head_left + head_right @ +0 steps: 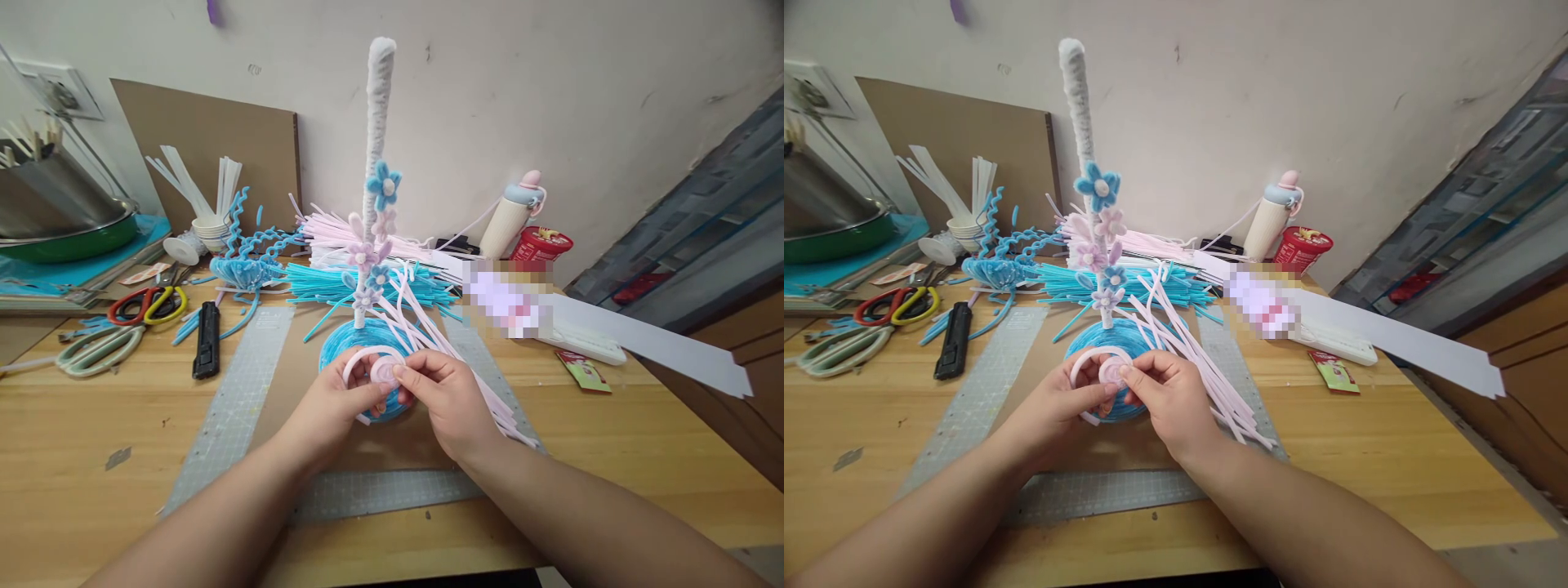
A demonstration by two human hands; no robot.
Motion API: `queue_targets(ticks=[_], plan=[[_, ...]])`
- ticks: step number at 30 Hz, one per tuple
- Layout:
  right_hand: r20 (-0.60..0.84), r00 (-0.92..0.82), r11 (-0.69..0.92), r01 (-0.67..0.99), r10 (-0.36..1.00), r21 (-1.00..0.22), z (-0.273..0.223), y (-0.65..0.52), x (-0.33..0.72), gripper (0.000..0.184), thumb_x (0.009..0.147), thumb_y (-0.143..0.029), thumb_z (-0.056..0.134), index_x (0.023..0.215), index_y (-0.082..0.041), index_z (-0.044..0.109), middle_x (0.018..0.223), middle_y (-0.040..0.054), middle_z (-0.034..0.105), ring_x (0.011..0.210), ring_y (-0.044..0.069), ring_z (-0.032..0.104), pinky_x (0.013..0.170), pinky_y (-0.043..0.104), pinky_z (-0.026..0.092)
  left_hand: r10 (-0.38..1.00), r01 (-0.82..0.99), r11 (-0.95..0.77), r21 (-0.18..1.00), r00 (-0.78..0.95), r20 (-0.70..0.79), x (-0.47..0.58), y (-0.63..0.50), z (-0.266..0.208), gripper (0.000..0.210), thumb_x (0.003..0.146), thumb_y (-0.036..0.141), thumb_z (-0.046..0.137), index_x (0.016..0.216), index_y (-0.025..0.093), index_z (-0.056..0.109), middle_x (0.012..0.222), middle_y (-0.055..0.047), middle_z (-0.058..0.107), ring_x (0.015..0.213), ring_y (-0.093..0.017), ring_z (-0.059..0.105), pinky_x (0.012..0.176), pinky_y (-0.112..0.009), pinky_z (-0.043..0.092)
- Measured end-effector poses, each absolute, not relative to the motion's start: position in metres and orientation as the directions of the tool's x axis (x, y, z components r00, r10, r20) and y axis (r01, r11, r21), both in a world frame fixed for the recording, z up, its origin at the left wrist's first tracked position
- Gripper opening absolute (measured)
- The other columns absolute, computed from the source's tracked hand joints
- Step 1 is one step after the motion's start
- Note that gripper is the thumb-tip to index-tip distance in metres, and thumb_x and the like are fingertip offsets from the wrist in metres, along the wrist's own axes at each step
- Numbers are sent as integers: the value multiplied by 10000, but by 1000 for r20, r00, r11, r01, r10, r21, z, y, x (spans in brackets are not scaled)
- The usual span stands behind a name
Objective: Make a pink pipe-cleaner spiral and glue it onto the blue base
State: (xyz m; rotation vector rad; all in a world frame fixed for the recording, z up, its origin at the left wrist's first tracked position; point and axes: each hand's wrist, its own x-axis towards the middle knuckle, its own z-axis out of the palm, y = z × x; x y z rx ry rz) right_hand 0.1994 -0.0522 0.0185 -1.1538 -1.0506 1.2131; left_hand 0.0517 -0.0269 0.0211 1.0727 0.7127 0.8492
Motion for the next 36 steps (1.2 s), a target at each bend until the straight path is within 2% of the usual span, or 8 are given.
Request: queue_targets(ticks=[7, 12, 17, 21, 29, 36], plan=[[-15, 27, -12, -97, 1000, -995, 16, -54, 195, 206, 724, -349, 702, 656, -164, 645, 555, -16, 598, 528, 101, 532, 543, 233, 431, 779, -321, 451, 833, 597, -192, 50, -25, 18, 130, 678, 116, 677, 771, 143, 590, 642, 9, 596, 522, -59, 477, 506, -171, 358], [-15, 19, -13, -99, 1000, -995, 14, -54, 196, 219, 706, -362, 716, 651, -165, 640, 549, -19, 598, 515, 103, 531, 536, 237, 432, 769, -283, 518, 807, 567, -295, 49, -25, 17, 205, 630, 133, 736, 722, 148, 554, 611, 8, 617, 484, -66, 514, 488, -175, 384], [-78, 44, -64, -246, 996, -967, 14, -48, 202, 226, 690, -351, 735, 638, -165, 617, 511, -32, 574, 496, 89, 505, 530, 223, 404, 803, -323, 455, 830, 552, -225, 48, -26, 20, 203, 687, 232, 756, 696, 139, 575, 617, 2, 617, 546, -70, 527, 535, -171, 417], [-112, 37, -95, -312, 993, -945, 16, -45, 205, 226, 672, -333, 753, 628, -162, 612, 507, -34, 574, 497, 81, 499, 524, 209, 379, 808, -342, 473, 812, 536, -245, 46, -24, 22, 200, 724, 298, 727, 710, 139, 608, 597, -1, 588, 563, -84, 518, 534, -179, 413], [-152, -25, -150, -373, 988, -916, 16, -46, 205, 222, 662, -316, 770, 644, -155, 617, 524, -33, 582, 499, 68, 501, 519, 190, 388, 825, -296, 438, 849, 507, -249, 45, -22, 21, 181, 729, 291, 716, 705, 138, 624, 592, 3, 562, 550, -78, 482, 523, -179, 384], [-283, -168, -328, -561, 944, -760, 19, -45, 205, 216, 600, -240, 815, 656, -149, 628, 583, -28, 620, 448, 26, 483, 441, 135, 360, 770, -401, 571, 716, 564, -299, 43, -24, 23, 150, 686, 209, 714, 762, 139, 606, 656, 1, 569, 554, -77, 502, 498, -180, 390]])
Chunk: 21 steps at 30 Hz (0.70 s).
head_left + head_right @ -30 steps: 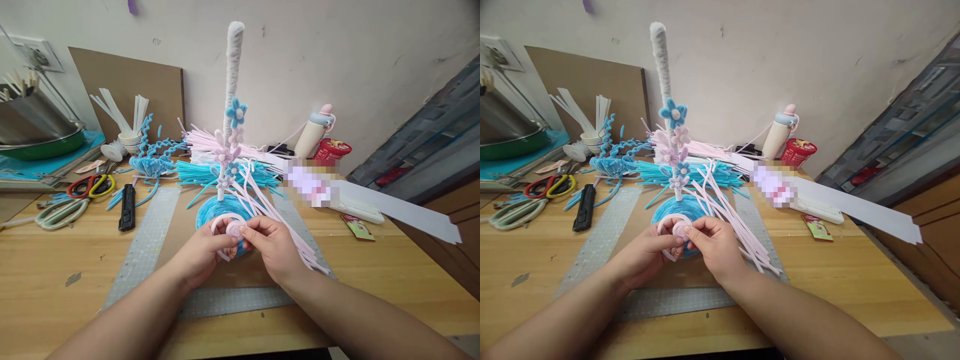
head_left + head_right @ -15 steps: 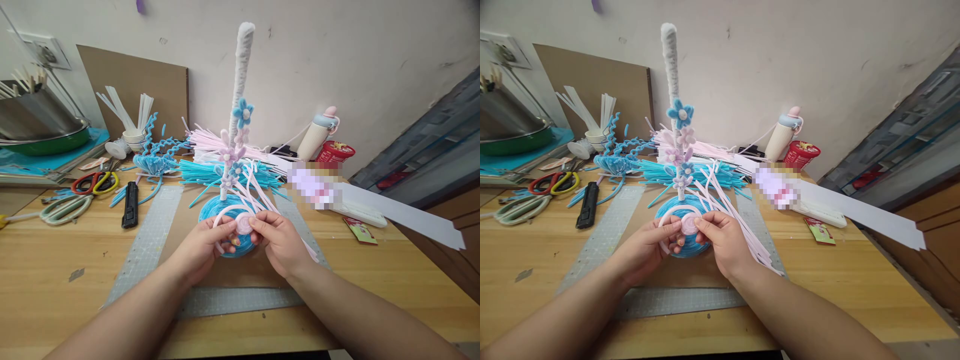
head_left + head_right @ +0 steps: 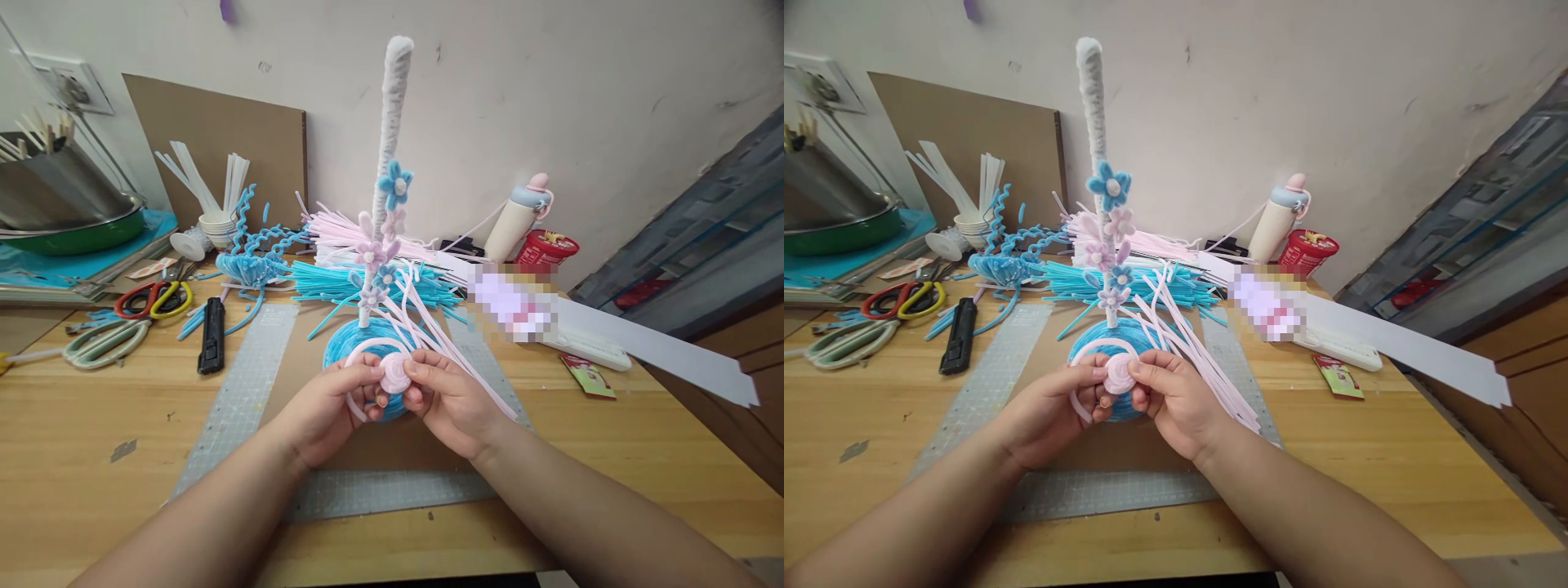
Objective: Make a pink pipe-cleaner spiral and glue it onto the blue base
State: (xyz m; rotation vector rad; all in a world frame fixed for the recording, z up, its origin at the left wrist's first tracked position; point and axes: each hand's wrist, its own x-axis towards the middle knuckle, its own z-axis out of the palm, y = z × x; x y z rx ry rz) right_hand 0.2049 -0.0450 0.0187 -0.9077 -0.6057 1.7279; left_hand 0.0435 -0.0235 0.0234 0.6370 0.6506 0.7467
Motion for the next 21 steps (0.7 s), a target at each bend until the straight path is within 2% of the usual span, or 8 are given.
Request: queue_targets(ticks=[4, 8, 11, 13, 16, 19, 21], plan=[[-261, -222, -342, -572, 939, -746, 18, -45, 205, 206, 610, -248, 813, 657, -146, 641, 579, -27, 607, 451, 25, 472, 435, 138, 358, 761, -360, 555, 750, 583, -284, 44, -24, 23, 164, 680, 225, 705, 753, 125, 597, 651, 1, 548, 559, -78, 484, 497, -182, 382], [-214, -182, -277, -496, 960, -823, 16, -46, 206, 195, 642, -282, 795, 651, -157, 646, 533, -36, 580, 470, 41, 477, 464, 158, 363, 879, -311, 341, 887, 439, -184, 45, -24, 22, 167, 684, 216, 703, 757, 165, 561, 607, 43, 508, 518, -67, 426, 503, -188, 346], [-143, -128, -180, -362, 982, -915, 16, -46, 206, 204, 680, -327, 765, 655, -161, 649, 520, -36, 574, 497, 56, 485, 506, 180, 381, 935, -162, 182, 970, 333, -120, 44, -24, 22, 132, 678, 208, 691, 734, 166, 579, 602, 47, 510, 534, -76, 420, 526, -198, 340], [-82, -74, -96, -228, 994, -969, 16, -46, 206, 211, 700, -345, 742, 658, -160, 650, 530, -32, 580, 509, 67, 494, 528, 198, 397, 946, -60, 140, 988, 303, -116, 44, -24, 22, 83, 694, 219, 659, 737, 159, 622, 615, 33, 530, 555, -91, 435, 530, -206, 342], [-4, -10, -5, -40, 1000, -999, 19, -45, 205, 216, 713, -354, 717, 658, -156, 652, 545, -24, 585, 515, 84, 509, 532, 220, 415, 955, 0, 102, 995, 281, -98, 43, -24, 23, 150, 707, 281, 653, 791, 160, 679, 725, -1, 592, 648, -128, 509, 567, -223, 384], [26, 5, 26, 36, 1000, -999, 20, -45, 205, 215, 712, -362, 702, 663, -160, 649, 555, -23, 586, 517, 95, 523, 530, 231, 433, 952, 65, 51, 997, 297, -68, 43, -23, 21, 238, 692, 356, 696, 810, 149, 701, 854, -45, 628, 812, -188, 564, 692, -262, 437], [16, -14, 17, 57, 1000, -998, 19, -45, 205, 219, 718, -372, 693, 673, -163, 643, 551, -23, 586, 525, 102, 538, 542, 237, 450, 958, 88, 33, 996, 281, -57, 44, -23, 19, 241, 670, 365, 722, 753, 139, 702, 853, -52, 623, 831, -195, 567, 729, -273, 439]])
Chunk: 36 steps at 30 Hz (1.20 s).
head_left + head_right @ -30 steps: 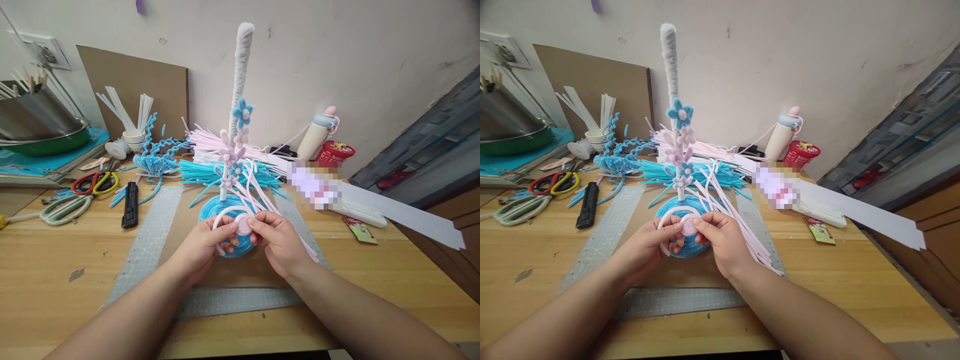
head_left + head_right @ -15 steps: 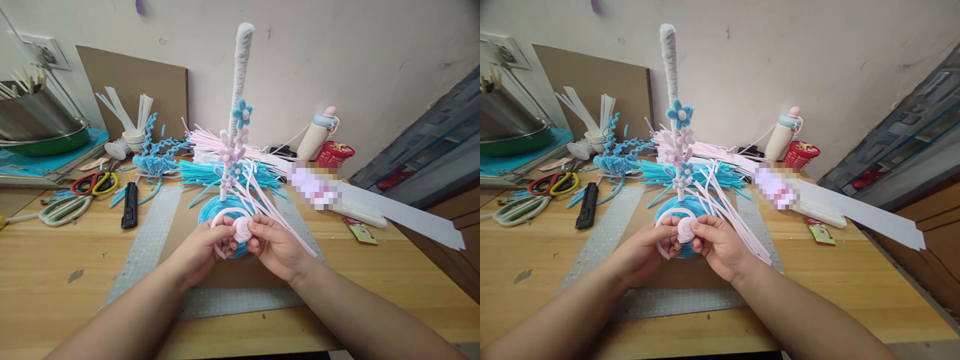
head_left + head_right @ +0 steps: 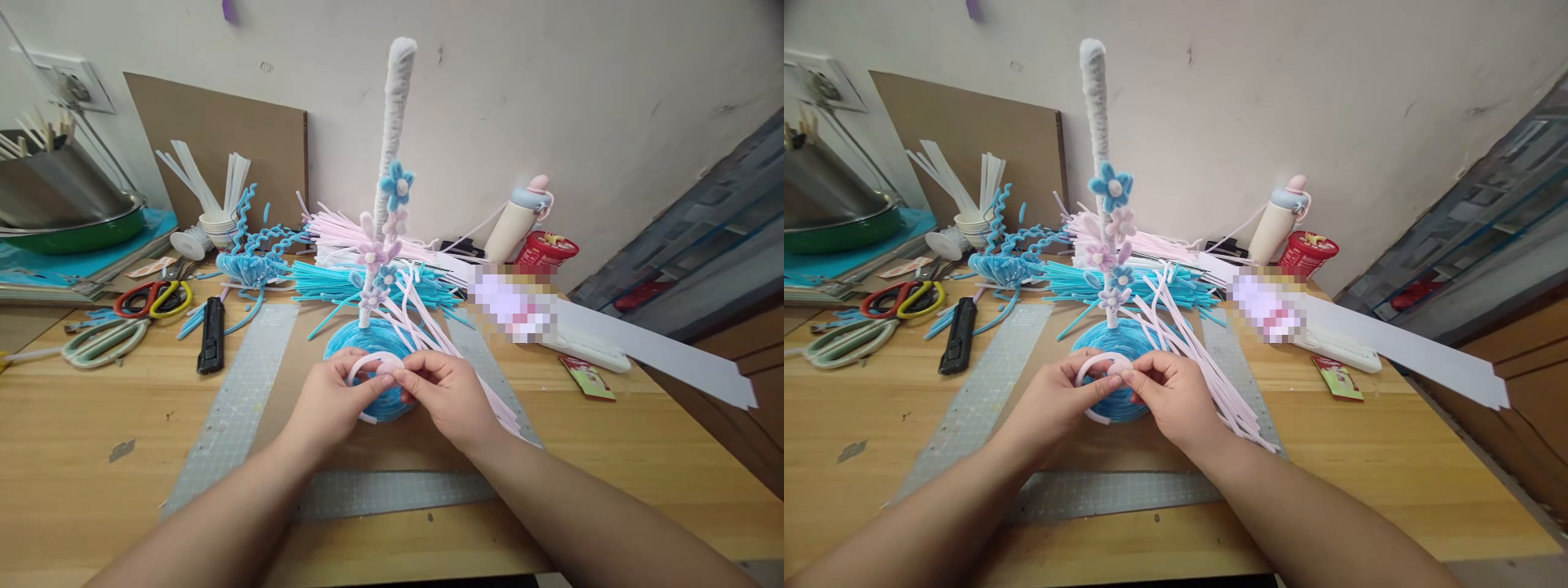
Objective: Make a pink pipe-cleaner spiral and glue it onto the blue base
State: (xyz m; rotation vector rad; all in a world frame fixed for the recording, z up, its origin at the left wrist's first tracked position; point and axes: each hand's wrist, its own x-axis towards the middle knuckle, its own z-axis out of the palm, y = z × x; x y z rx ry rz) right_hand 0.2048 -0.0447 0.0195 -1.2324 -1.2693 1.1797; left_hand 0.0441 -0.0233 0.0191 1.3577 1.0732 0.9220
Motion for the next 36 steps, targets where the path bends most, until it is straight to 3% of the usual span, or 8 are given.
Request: queue_targets(ticks=[12, 17, 20, 22, 25, 28, 32, 36], plan=[[-59, -25, -60, -54, 998, -997, 19, -38, 212, 283, 755, -434, 650, 714, -164, 576, 592, -16, 594, 539, 106, 552, 521, 224, 448, 902, -139, 325, 935, 342, -262, 39, -19, 21, 251, 640, 362, 777, 665, 132, 677, 649, 4, 619, 573, -91, 495, 577, -215, 379], [-78, -14, -74, 174, 997, -982, 17, -23, 229, 265, 773, -424, 620, 717, -172, 560, 462, -56, 494, 418, 83, 450, 437, 204, 367, 738, -211, 499, 841, 611, -285, 35, -19, 28, 176, 654, 292, 778, 705, 140, 706, 656, 5, 616, 585, -74, 482, 593, -196, 381], [-158, -104, -119, 305, 982, -945, 9, -17, 232, 220, 758, -380, 621, 845, -180, 588, 508, -61, 507, 396, 93, 449, 398, 212, 341, 699, -161, 472, 867, 667, -258, 35, -22, 31, 191, 630, 282, 790, 735, 138, 721, 682, -6, 631, 615, -86, 500, 595, -198, 384], [-95, -112, -40, 420, 989, -906, 6, -17, 231, 186, 767, -326, 607, 894, -191, 606, 589, -39, 553, 442, 105, 485, 434, 230, 370, 726, -119, 416, 901, 641, -250, 35, -23, 30, 193, 632, 299, 788, 714, 137, 721, 711, -15, 642, 647, -100, 514, 612, -207, 392], [214, -69, 213, 590, 974, -779, 10, -25, 228, 125, 812, -267, 568, 889, -197, 637, 817, 30, 624, 653, 144, 559, 602, 280, 432, 803, -57, 315, 947, 548, -234, 36, -22, 25, 191, 647, 318, 779, 709, 148, 718, 712, -10, 647, 659, -111, 526, 651, -225, 407], [382, -10, 325, 547, 924, -771, 20, -36, 223, 172, 873, -304, 512, 805, -192, 623, 825, 47, 613, 763, 171, 565, 686, 303, 437, 890, 6, 170, 985, 428, -156, 38, -22, 21, 203, 672, 347, 757, 752, 164, 719, 751, -12, 663, 712, -143, 565, 708, -254, 426], [75, -87, 95, 244, 993, -965, 25, -46, 213, 179, 807, -372, 612, 794, -194, 617, 717, 12, 623, 607, 135, 557, 550, 262, 441, 926, 94, 40, 995, 371, -72, 39, -22, 19, 228, 707, 391, 714, 748, 167, 723, 752, -26, 664, 738, -179, 595, 700, -271, 440], [-96, -126, -77, 144, 987, -987, 24, -45, 209, 207, 764, -377, 654, 777, -170, 644, 616, -5, 616, 485, 99, 501, 468, 237, 402, 925, 189, -39, 981, 379, -36, 38, -21, 23, 218, 728, 376, 689, 723, 162, 729, 775, -43, 678, 779, -195, 603, 720, -275, 435]])
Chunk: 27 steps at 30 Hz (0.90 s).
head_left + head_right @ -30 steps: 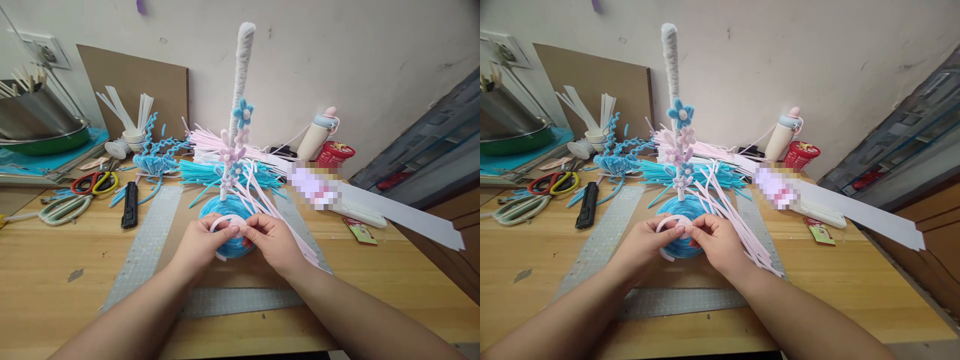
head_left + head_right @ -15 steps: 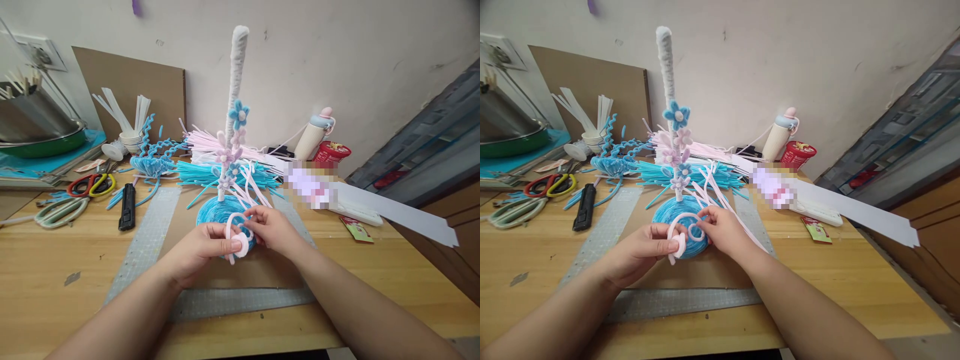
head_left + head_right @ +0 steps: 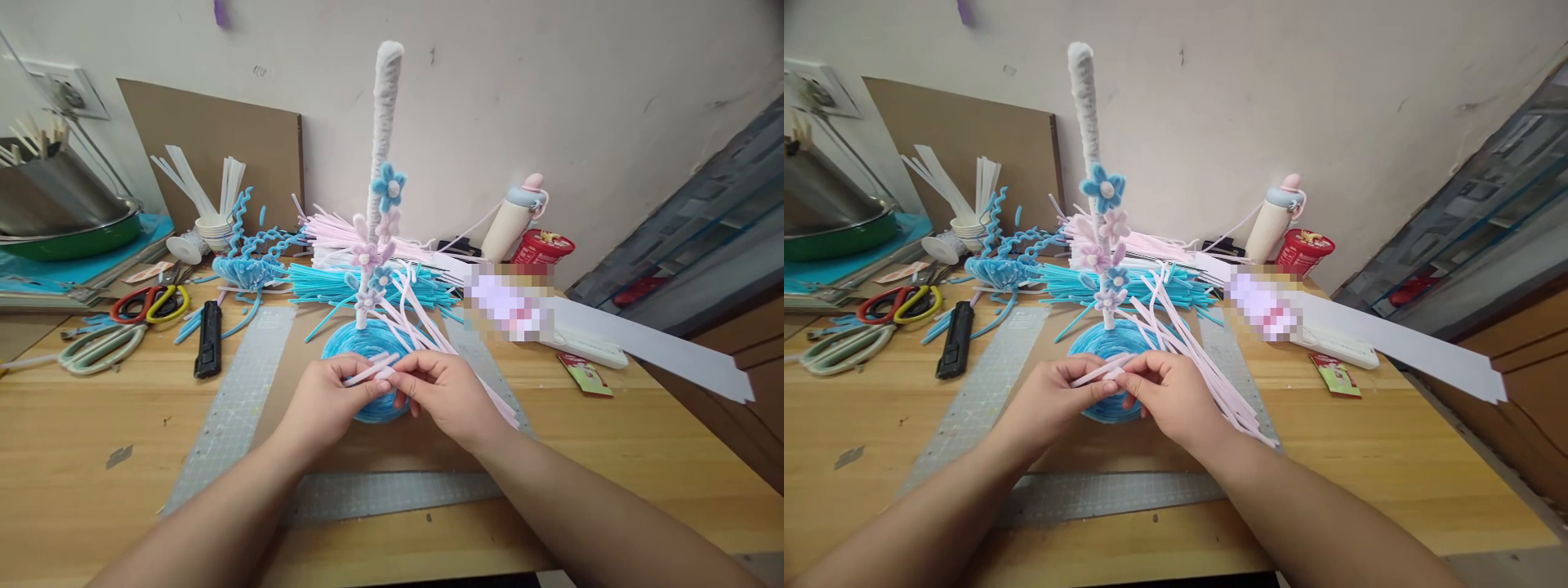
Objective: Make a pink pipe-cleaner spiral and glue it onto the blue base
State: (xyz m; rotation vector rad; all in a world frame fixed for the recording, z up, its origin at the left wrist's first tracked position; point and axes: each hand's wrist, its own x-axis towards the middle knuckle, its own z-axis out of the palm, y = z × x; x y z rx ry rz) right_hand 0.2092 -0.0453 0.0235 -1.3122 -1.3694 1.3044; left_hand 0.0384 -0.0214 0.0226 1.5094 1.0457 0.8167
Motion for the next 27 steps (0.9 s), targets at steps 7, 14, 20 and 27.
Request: queue_targets(ticks=[7, 14, 20, 27], plan=[[26, -128, 43, 136, 991, -990, 22, -42, 213, 179, 763, -349, 674, 754, -171, 687, 692, -6, 638, 515, 77, 481, 496, 223, 389, 900, 185, 93, 978, 405, -162, 39, -21, 24, 255, 713, 401, 690, 780, 156, 711, 762, -31, 678, 730, -177, 589, 660, -256, 411], [-80, -187, -62, 101, 979, -993, 25, -40, 216, 217, 748, -368, 683, 730, -155, 649, 637, -14, 619, 541, 87, 512, 531, 226, 404, 929, 206, -54, 977, 370, -26, 40, -21, 24, 263, 735, 420, 663, 689, 165, 705, 762, -38, 645, 737, -182, 569, 657, -259, 412], [-251, -220, -300, -234, 943, -925, 26, -36, 221, 222, 667, -325, 764, 737, -153, 642, 609, -24, 615, 508, 63, 516, 491, 189, 372, 941, 297, -38, 954, 331, -65, 36, -17, 25, 365, 807, 485, 538, 652, 172, 643, 622, -12, 600, 608, -167, 533, 580, -267, 391], [-177, -152, -201, -163, 972, -966, 23, -38, 217, 243, 676, -356, 751, 723, -145, 641, 600, -20, 615, 517, 70, 518, 519, 209, 399, 901, 561, -378, 737, 40, 432, 34, -17, 23, 459, 773, 397, 613, 1166, 179, 522, 1176, -120, 534, 1144, -288, 475, 975, -448, 346]])
